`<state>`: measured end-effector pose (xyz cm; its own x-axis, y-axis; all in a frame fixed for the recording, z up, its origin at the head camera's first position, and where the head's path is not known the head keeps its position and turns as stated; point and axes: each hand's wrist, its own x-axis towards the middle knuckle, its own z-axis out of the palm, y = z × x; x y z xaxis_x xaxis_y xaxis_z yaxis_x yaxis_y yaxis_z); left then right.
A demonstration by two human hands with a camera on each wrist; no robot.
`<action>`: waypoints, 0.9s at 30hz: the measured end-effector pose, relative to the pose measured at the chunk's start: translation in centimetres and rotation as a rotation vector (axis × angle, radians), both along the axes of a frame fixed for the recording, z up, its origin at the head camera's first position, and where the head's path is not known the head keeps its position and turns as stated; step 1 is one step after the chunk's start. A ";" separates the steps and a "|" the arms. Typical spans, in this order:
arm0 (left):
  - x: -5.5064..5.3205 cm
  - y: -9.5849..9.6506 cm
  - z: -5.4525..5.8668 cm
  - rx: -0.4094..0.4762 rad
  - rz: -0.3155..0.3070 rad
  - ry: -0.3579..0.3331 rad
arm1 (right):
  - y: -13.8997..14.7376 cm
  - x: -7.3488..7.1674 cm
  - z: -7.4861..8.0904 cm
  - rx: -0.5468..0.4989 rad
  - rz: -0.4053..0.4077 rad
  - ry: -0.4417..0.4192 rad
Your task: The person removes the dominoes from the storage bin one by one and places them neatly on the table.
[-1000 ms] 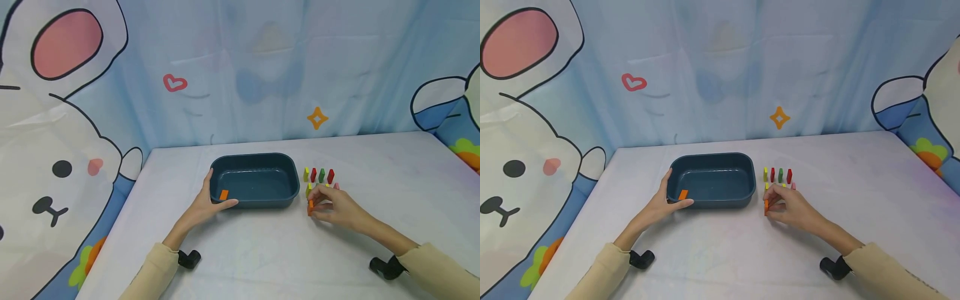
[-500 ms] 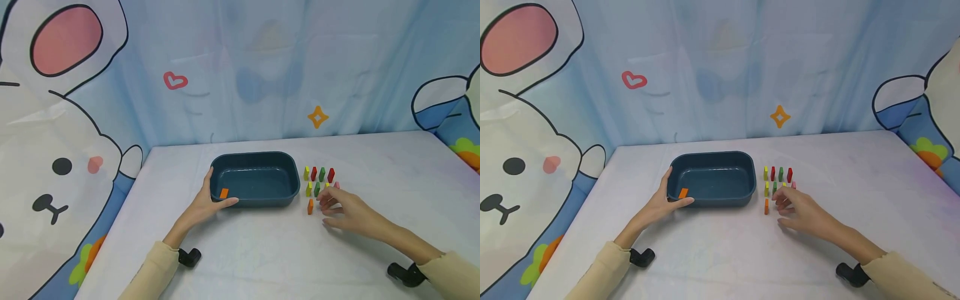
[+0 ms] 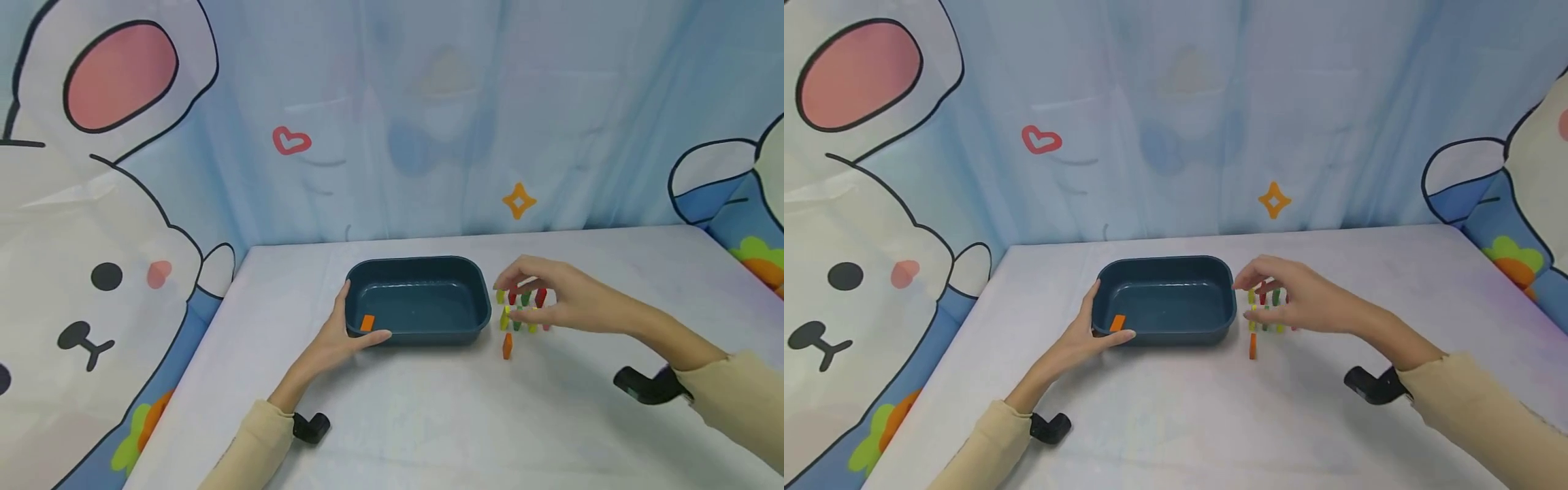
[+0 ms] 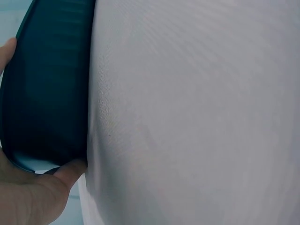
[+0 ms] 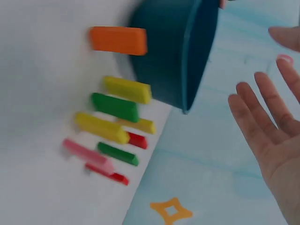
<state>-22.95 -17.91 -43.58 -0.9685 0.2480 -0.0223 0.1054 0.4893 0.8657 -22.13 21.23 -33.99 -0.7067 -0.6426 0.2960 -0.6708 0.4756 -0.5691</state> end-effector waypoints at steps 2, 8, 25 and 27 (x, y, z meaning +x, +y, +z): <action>0.1 -0.1 -0.1 -0.001 0.000 -0.003 | -0.9 -1.1 0.6 -0.010 0.034 -0.075; 0.1 -0.3 -0.2 -0.018 0.019 -0.006 | -3.9 -4.5 1.1 0.044 0.145 -0.207; -0.2 -0.3 0.0 0.002 -0.009 0.000 | -15.3 -9.6 -0.9 0.506 0.224 -0.550; -0.2 -0.3 -0.1 0.002 -0.014 0.000 | -16.1 -9.8 -1.5 0.540 0.227 -0.581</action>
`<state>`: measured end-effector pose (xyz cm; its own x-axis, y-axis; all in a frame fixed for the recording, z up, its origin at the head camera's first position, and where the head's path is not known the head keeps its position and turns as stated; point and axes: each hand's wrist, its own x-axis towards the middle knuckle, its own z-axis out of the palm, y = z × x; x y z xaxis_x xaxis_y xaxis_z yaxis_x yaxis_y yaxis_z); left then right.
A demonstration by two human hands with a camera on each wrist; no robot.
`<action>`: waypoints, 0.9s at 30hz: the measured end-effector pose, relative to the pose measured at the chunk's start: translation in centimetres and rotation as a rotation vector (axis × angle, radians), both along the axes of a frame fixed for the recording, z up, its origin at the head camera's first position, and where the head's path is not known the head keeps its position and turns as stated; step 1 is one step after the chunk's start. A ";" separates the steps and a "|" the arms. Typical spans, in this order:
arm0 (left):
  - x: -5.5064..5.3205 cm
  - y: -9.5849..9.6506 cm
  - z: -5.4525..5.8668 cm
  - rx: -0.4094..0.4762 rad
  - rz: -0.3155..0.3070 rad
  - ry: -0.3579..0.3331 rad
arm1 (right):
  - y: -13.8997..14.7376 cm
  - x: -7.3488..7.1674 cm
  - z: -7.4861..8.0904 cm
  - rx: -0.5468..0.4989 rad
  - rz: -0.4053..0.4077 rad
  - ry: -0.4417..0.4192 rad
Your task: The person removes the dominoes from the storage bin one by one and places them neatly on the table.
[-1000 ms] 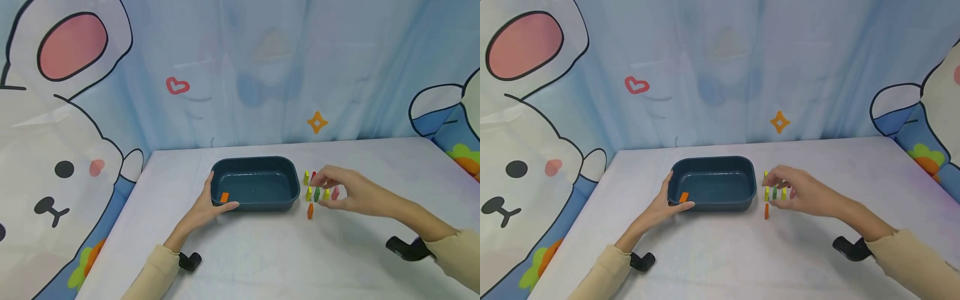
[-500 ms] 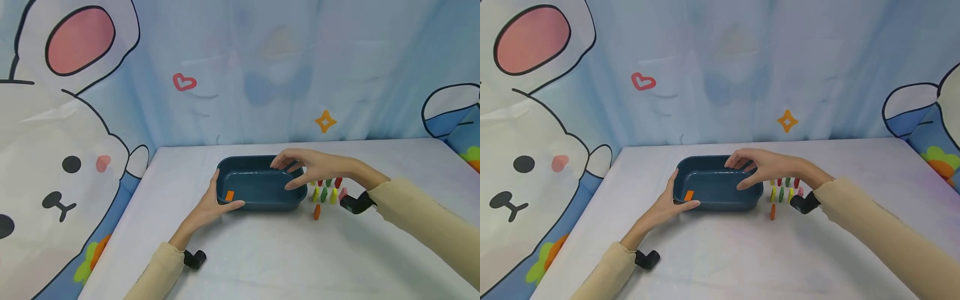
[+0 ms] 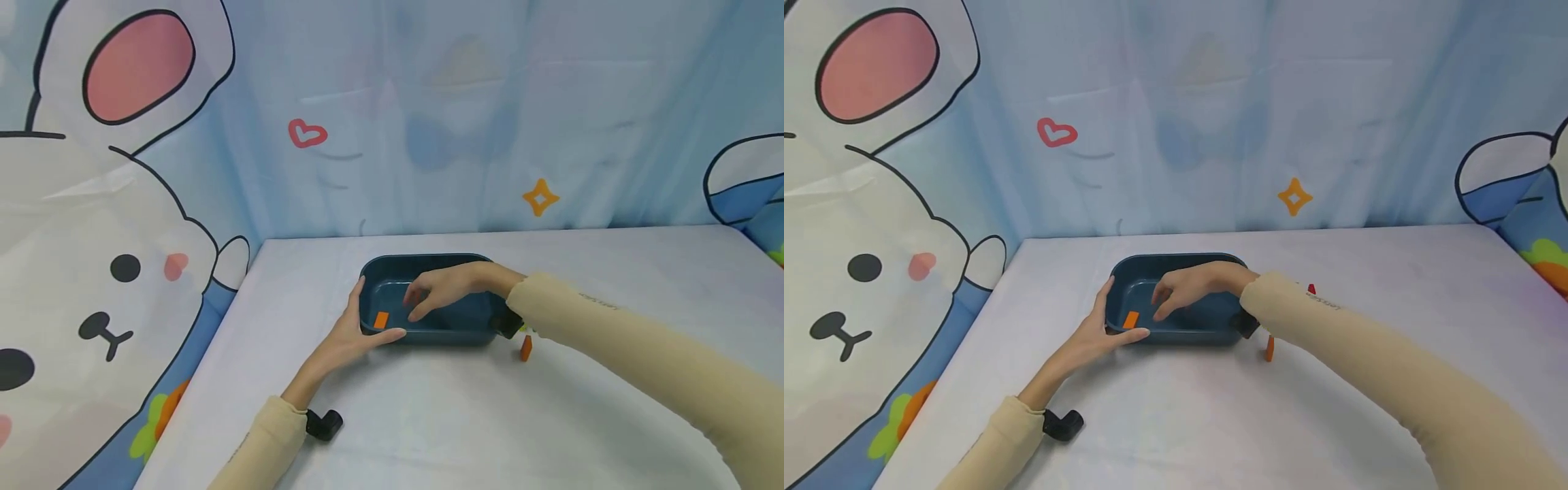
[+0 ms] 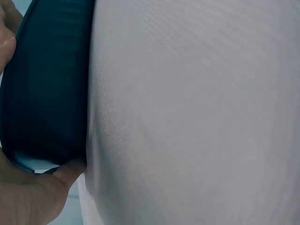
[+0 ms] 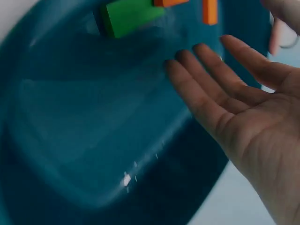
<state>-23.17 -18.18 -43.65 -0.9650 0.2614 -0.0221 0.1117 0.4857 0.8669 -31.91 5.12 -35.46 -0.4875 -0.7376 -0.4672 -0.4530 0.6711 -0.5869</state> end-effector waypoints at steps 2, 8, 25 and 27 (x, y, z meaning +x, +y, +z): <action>0.0 0.1 0.0 -0.002 -0.002 0.001 | -0.5 -0.1 -0.7 0.004 -0.010 -0.039; 0.0 0.3 0.3 -0.004 0.003 0.003 | -1.6 0.4 -1.5 -0.007 -0.077 -0.180; -0.1 0.0 0.0 -0.009 0.010 0.004 | -2.3 0.5 -2.1 0.028 -0.075 -0.164; -0.1 0.1 0.0 -0.005 0.011 0.002 | -2.2 0.5 -2.2 0.017 -0.058 -0.161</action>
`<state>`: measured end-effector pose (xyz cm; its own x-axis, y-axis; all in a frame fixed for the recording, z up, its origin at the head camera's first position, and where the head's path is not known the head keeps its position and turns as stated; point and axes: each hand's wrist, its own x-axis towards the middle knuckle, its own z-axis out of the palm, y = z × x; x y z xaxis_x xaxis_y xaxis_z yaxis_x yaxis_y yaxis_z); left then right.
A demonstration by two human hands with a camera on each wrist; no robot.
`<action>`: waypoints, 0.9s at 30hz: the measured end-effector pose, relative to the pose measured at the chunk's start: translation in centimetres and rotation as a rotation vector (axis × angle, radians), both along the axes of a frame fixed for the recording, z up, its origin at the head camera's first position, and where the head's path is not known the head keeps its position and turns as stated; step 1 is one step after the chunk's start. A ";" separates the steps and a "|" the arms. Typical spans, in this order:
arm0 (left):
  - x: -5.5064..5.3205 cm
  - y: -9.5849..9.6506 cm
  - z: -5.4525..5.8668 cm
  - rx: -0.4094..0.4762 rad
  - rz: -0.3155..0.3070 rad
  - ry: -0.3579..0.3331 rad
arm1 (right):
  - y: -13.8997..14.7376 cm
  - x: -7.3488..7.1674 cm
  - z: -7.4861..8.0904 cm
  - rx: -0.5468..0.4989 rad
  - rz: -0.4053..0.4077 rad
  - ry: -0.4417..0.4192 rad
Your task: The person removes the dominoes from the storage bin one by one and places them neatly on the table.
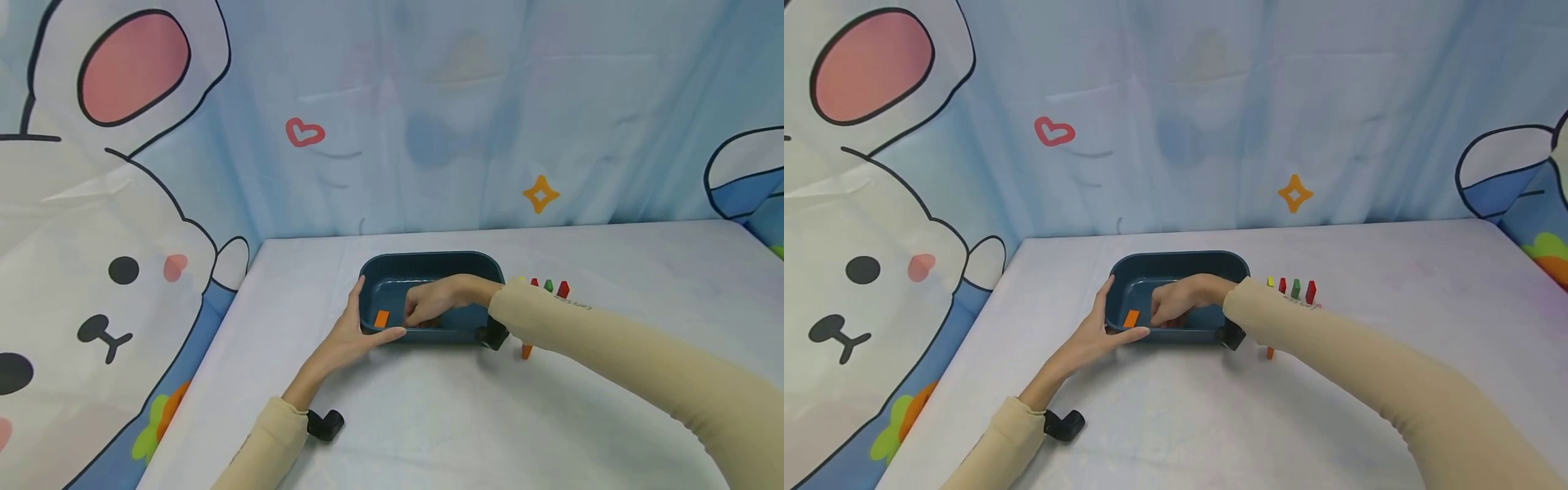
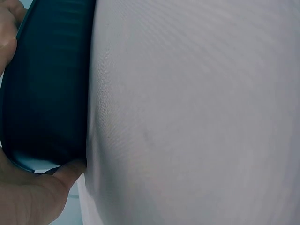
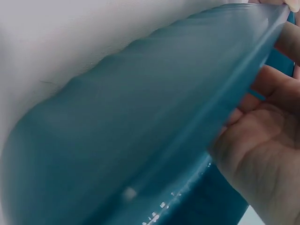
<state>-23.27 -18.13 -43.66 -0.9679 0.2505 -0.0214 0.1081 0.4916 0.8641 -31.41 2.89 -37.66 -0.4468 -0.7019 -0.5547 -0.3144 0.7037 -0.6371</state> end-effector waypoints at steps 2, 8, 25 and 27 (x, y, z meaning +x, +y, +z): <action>0.0 0.0 -0.1 0.005 0.001 -0.003 | 0.0 0.0 -0.2 -0.013 0.009 -0.002; 0.1 0.0 -0.1 0.005 0.004 -0.009 | -0.1 -0.1 -0.1 -0.055 0.013 -0.027; 0.2 0.0 0.0 0.008 0.005 -0.005 | 2.6 -0.7 1.1 -0.064 -0.022 -0.153; 0.2 0.0 0.1 0.008 0.005 -0.007 | 3.0 -0.7 1.6 -0.070 -0.028 -0.152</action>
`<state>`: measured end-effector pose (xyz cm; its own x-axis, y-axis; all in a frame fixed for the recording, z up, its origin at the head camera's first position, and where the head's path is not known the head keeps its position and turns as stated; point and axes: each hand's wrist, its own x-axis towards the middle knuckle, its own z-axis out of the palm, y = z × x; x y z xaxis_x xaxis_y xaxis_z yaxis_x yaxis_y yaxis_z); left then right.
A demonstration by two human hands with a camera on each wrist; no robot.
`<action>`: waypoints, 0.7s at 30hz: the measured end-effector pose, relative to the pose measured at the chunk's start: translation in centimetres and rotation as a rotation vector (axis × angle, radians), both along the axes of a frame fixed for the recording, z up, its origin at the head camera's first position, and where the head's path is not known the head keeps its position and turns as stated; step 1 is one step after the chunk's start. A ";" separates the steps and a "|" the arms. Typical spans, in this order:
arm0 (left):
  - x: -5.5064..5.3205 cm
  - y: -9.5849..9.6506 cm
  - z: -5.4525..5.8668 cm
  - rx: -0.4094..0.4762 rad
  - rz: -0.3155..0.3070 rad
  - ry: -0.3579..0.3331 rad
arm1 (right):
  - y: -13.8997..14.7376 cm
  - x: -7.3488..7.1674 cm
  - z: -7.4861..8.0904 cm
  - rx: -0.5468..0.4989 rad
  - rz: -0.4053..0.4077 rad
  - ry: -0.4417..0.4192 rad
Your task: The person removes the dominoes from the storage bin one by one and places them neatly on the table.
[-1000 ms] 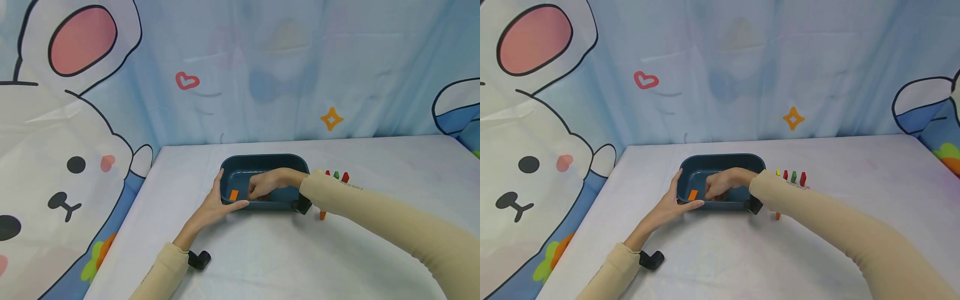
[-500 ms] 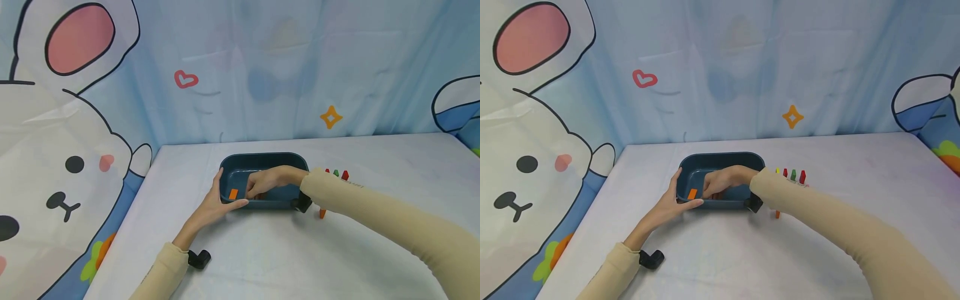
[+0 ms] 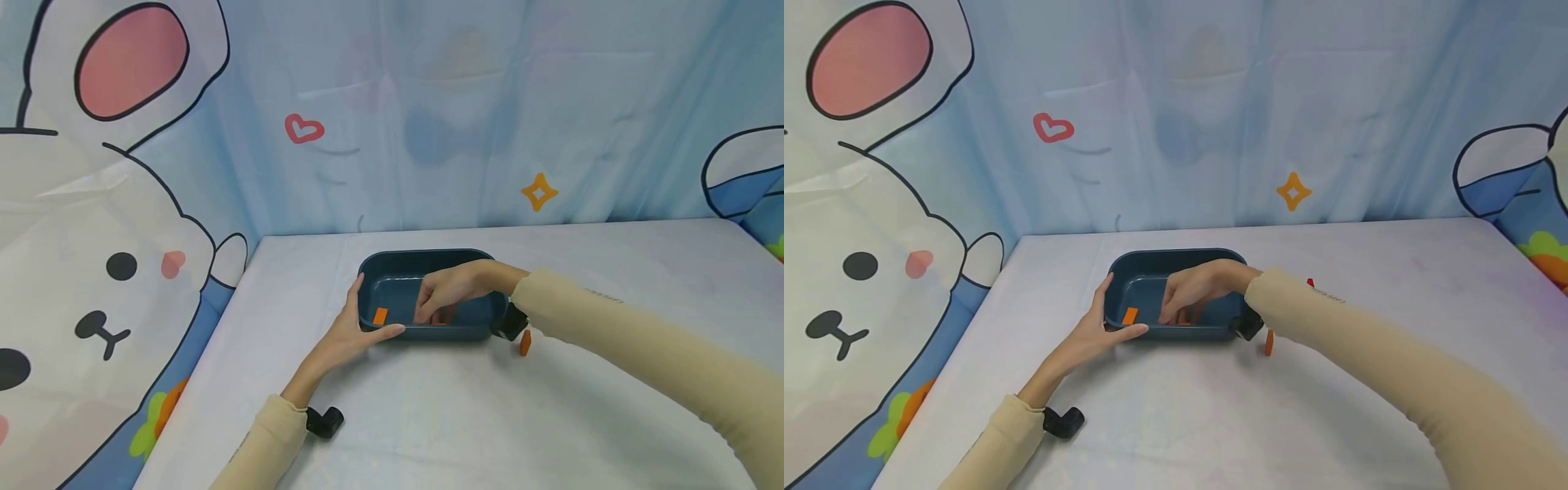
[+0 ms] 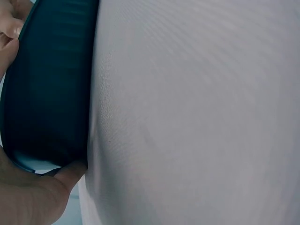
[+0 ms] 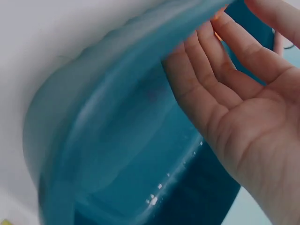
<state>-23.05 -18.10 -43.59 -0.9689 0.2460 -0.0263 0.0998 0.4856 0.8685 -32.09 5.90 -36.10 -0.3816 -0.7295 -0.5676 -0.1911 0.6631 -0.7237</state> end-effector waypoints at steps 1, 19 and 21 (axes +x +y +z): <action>0.0 0.0 0.0 -0.001 0.001 -0.003 | 0.2 0.0 0.2 -0.003 0.003 0.004; 0.1 0.1 0.1 -0.002 -0.003 -0.002 | 2.1 -0.1 1.1 0.000 0.015 -0.041; 0.1 0.0 0.1 -0.003 -0.002 0.001 | 2.2 -0.1 1.1 -0.006 0.011 -0.047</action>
<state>-22.99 -18.06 -43.52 -0.9684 0.2482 -0.0263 0.1015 0.4882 0.8668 -32.18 8.13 -35.01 -0.3463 -0.7370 -0.5804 -0.1637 0.6566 -0.7362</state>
